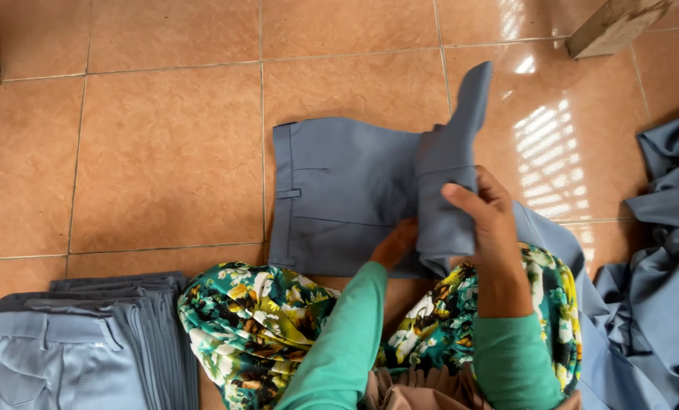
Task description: The person sits on a tiled floor and folds several pairs of grey trousers by hand. They lay each pair flat, fold the legs together, fold the garment in half or thirds, and then place the folded trousers into a neat stack on the floor.
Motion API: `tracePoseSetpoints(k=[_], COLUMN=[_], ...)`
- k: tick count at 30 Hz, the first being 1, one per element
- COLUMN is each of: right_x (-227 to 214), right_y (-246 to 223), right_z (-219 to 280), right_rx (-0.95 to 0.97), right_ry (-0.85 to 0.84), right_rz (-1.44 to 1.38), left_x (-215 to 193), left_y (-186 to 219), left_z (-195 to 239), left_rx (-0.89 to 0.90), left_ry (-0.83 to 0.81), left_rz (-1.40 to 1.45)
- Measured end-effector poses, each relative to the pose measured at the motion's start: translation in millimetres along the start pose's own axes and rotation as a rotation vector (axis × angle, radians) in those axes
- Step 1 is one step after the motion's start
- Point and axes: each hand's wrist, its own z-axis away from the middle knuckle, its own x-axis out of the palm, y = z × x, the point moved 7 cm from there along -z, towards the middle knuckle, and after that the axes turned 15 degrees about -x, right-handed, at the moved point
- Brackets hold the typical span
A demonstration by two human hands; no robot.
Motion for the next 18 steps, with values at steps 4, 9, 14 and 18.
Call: tracePoseSetpoints(k=[4, 9, 14, 18], right_x=[48, 109, 51, 5], right_y=[62, 141, 168, 173], right_z=[2, 38, 21, 28], right_rx=[0.041, 0.213, -0.293, -0.509], right_ry=[-0.178, -0.548, -0.384, -0.259], right_rz=[0.004, 0.067, 0.937, 1.243], left_x=[-97, -211, -282, -289], left_y=[6, -34, -151, -163], left_z=[26, 45, 27, 23], left_rx=[-0.317, -0.44, -0.634, -0.571], left_ry=[-0.238, -0.164, 0.232, 0.279], left_rz=[0.714, 0.962, 0.533, 0.335])
